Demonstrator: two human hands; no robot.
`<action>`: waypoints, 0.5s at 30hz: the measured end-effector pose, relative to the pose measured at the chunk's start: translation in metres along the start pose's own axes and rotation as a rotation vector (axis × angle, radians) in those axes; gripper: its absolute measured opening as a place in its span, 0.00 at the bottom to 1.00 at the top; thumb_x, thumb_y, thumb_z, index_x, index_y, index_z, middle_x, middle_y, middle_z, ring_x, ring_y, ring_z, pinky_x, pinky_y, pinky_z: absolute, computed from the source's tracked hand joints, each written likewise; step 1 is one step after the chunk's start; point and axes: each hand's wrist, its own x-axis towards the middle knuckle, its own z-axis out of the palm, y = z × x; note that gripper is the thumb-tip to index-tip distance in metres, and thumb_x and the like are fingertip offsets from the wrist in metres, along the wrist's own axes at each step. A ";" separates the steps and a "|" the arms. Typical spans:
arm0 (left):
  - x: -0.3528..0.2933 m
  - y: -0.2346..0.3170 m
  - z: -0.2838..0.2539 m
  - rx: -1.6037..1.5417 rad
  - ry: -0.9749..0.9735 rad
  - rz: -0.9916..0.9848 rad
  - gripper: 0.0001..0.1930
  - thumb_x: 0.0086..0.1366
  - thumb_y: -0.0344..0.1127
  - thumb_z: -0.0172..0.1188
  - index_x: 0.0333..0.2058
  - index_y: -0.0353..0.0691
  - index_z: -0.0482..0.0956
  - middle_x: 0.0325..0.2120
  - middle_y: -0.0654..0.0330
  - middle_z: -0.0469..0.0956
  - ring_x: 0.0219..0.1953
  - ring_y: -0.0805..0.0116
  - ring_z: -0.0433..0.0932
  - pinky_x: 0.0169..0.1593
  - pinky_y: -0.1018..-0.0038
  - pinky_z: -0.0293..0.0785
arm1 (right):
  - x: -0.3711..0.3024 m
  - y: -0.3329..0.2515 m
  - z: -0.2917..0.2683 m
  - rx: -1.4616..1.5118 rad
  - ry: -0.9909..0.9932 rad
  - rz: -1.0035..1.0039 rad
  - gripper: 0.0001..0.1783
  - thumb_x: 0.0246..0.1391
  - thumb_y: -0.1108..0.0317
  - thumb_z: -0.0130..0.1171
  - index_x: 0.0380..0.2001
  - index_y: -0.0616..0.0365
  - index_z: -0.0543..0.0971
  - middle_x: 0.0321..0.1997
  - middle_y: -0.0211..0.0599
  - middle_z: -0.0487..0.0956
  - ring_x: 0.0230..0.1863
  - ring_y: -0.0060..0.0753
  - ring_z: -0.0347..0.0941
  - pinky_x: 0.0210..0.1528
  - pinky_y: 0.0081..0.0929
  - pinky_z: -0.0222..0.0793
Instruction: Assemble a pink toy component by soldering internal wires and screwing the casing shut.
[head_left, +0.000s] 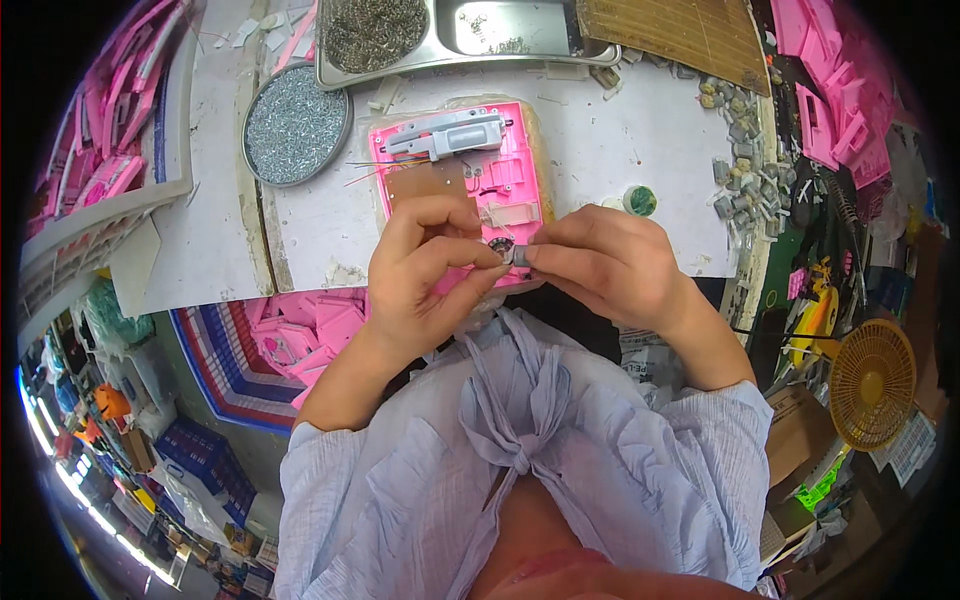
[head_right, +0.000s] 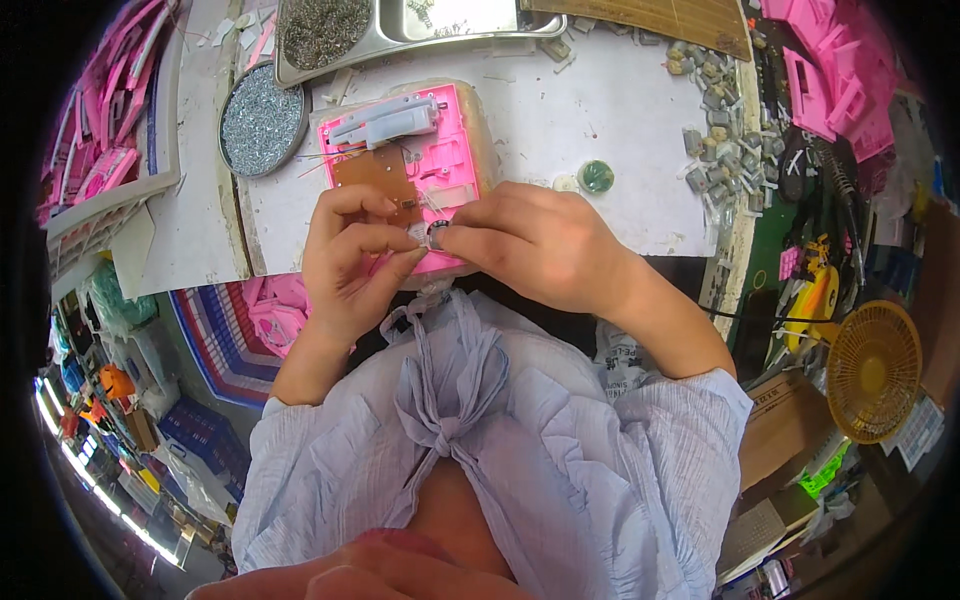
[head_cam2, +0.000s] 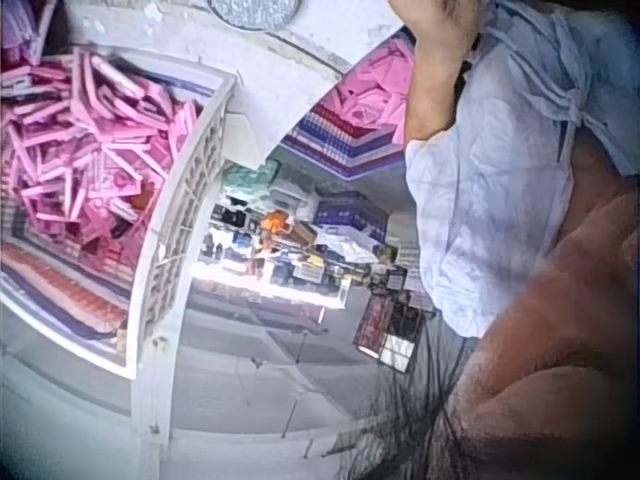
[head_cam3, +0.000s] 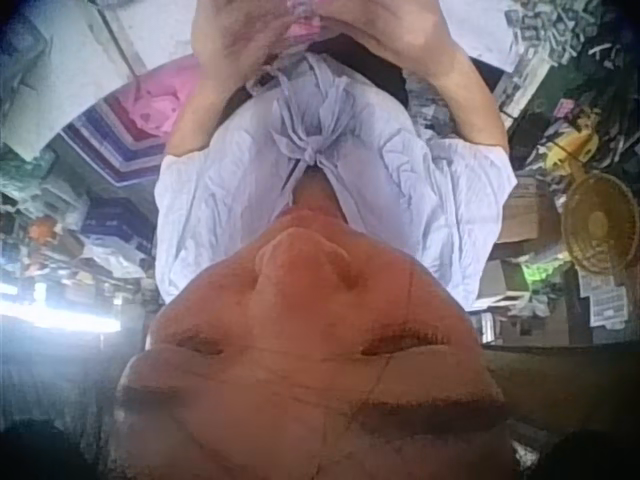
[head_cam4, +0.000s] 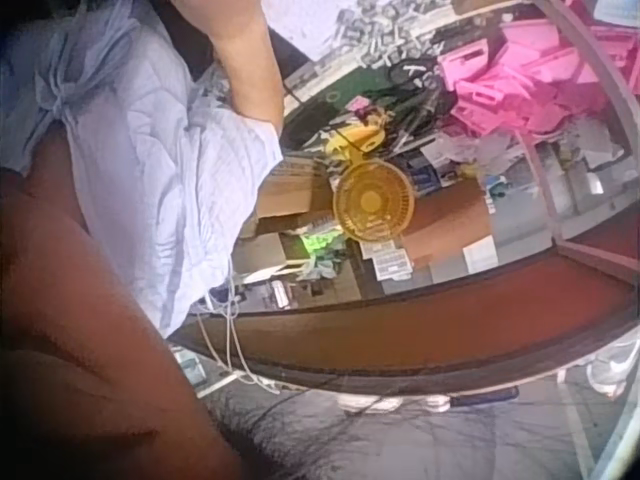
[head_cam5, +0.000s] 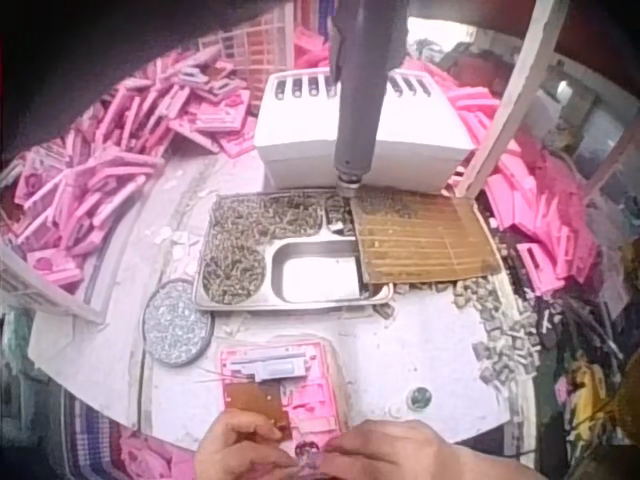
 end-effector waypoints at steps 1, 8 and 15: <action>0.001 -0.001 -0.002 -0.019 -0.001 0.005 0.15 0.50 0.18 0.72 0.37 0.36 0.82 0.44 0.51 0.73 0.41 0.61 0.78 0.41 0.70 0.78 | -0.002 0.002 0.001 0.001 0.009 0.005 0.16 0.45 0.74 0.68 0.41 0.59 0.82 0.37 0.38 0.83 0.34 0.38 0.81 0.34 0.30 0.79; 0.015 -0.038 -0.027 0.624 0.149 -0.012 0.19 0.57 0.30 0.71 0.46 0.39 0.78 0.44 0.51 0.77 0.45 0.53 0.78 0.51 0.62 0.69 | 0.000 0.022 -0.002 -0.008 0.121 0.080 0.17 0.48 0.74 0.69 0.44 0.59 0.81 0.39 0.39 0.85 0.35 0.41 0.82 0.36 0.32 0.79; 0.001 -0.039 -0.026 0.745 0.062 -0.142 0.08 0.59 0.31 0.69 0.37 0.42 0.80 0.31 0.62 0.78 0.36 0.62 0.76 0.43 0.65 0.62 | 0.011 0.042 0.016 -0.100 0.040 0.305 0.19 0.47 0.70 0.72 0.44 0.59 0.81 0.54 0.43 0.83 0.61 0.52 0.73 0.61 0.42 0.68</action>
